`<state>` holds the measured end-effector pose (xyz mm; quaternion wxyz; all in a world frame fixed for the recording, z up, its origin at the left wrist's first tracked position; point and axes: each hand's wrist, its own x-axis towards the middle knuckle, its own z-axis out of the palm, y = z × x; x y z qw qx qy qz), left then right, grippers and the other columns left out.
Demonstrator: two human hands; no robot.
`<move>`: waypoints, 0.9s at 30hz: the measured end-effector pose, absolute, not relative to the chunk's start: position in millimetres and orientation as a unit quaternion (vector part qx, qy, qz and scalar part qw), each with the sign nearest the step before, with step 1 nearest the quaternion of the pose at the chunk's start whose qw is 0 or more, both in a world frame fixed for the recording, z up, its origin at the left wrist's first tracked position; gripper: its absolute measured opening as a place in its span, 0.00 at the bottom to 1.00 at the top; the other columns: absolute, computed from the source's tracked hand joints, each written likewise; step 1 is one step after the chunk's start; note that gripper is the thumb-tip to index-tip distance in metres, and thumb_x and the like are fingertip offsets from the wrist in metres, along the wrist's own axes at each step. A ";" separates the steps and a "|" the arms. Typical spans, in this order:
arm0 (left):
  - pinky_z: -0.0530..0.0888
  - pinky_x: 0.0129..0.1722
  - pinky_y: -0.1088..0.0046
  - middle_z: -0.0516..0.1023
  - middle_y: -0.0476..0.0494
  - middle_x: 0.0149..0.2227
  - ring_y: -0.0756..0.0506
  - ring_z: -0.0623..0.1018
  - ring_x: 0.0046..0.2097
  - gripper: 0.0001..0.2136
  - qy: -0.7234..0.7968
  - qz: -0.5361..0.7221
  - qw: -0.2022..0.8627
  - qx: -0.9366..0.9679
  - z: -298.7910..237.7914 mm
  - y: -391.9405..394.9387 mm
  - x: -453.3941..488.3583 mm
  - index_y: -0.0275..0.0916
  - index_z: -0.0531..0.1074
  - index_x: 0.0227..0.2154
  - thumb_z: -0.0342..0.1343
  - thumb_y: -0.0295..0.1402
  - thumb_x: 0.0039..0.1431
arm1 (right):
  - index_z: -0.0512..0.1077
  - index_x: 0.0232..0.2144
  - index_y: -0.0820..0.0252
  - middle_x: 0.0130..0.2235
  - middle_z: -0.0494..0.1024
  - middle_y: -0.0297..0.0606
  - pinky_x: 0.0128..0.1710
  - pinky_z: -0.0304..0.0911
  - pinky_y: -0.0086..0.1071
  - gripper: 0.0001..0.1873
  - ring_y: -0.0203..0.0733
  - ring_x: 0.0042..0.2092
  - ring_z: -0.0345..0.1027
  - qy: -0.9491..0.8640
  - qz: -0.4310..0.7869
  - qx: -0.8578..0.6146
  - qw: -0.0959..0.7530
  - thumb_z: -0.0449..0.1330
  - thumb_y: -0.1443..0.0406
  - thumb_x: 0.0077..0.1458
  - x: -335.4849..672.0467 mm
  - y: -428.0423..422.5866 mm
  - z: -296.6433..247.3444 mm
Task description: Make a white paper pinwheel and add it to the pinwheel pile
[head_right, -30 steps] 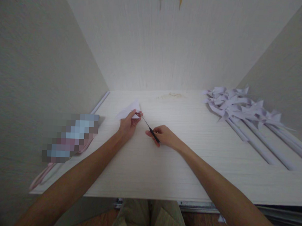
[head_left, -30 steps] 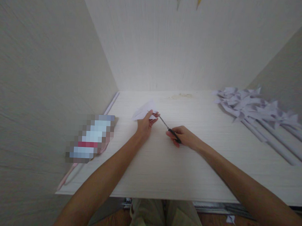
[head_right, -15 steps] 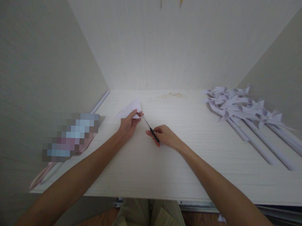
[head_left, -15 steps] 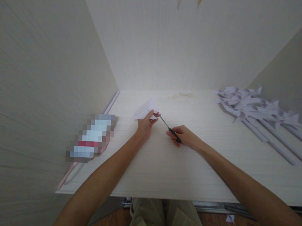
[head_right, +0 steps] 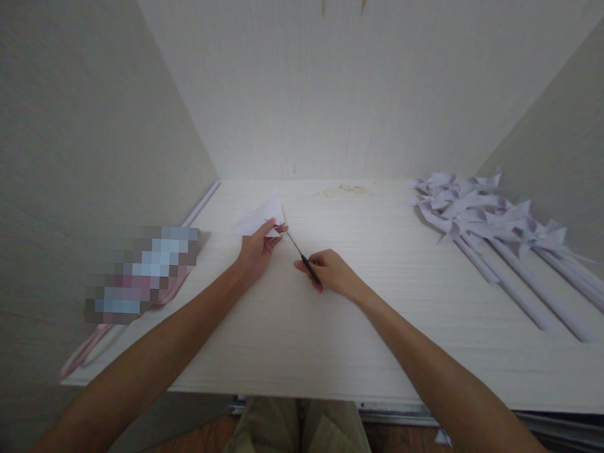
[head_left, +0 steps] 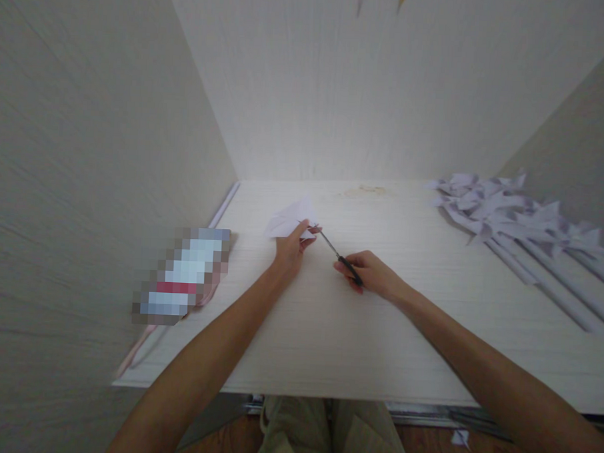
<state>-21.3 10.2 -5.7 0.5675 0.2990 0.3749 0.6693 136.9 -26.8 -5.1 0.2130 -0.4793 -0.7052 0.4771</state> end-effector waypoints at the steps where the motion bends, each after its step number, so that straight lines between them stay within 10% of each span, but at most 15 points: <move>1: 0.68 0.21 0.82 0.73 0.51 0.25 0.52 0.75 0.27 0.06 0.376 0.669 0.568 0.297 -5.5 10.2 -21.2 0.35 0.67 0.27 0.57 0.27 0.43 | 0.57 0.13 0.60 0.12 0.61 0.29 0.17 0.47 0.27 0.23 0.30 0.15 0.53 -0.705 0.476 -0.482 0.213 0.52 0.49 0.46 136.8 -27.1 -4.6; 27: 0.71 0.31 0.75 0.74 0.46 0.26 0.51 0.72 0.29 0.09 0.449 0.540 0.467 0.537 -4.6 -5.4 -12.4 0.35 0.71 0.22 0.58 0.37 0.40 | 0.64 0.19 0.61 0.19 0.64 0.26 0.19 0.47 0.25 0.14 0.27 0.20 0.53 -0.474 0.447 -0.474 0.592 0.66 0.65 0.29 133.1 -23.6 -10.6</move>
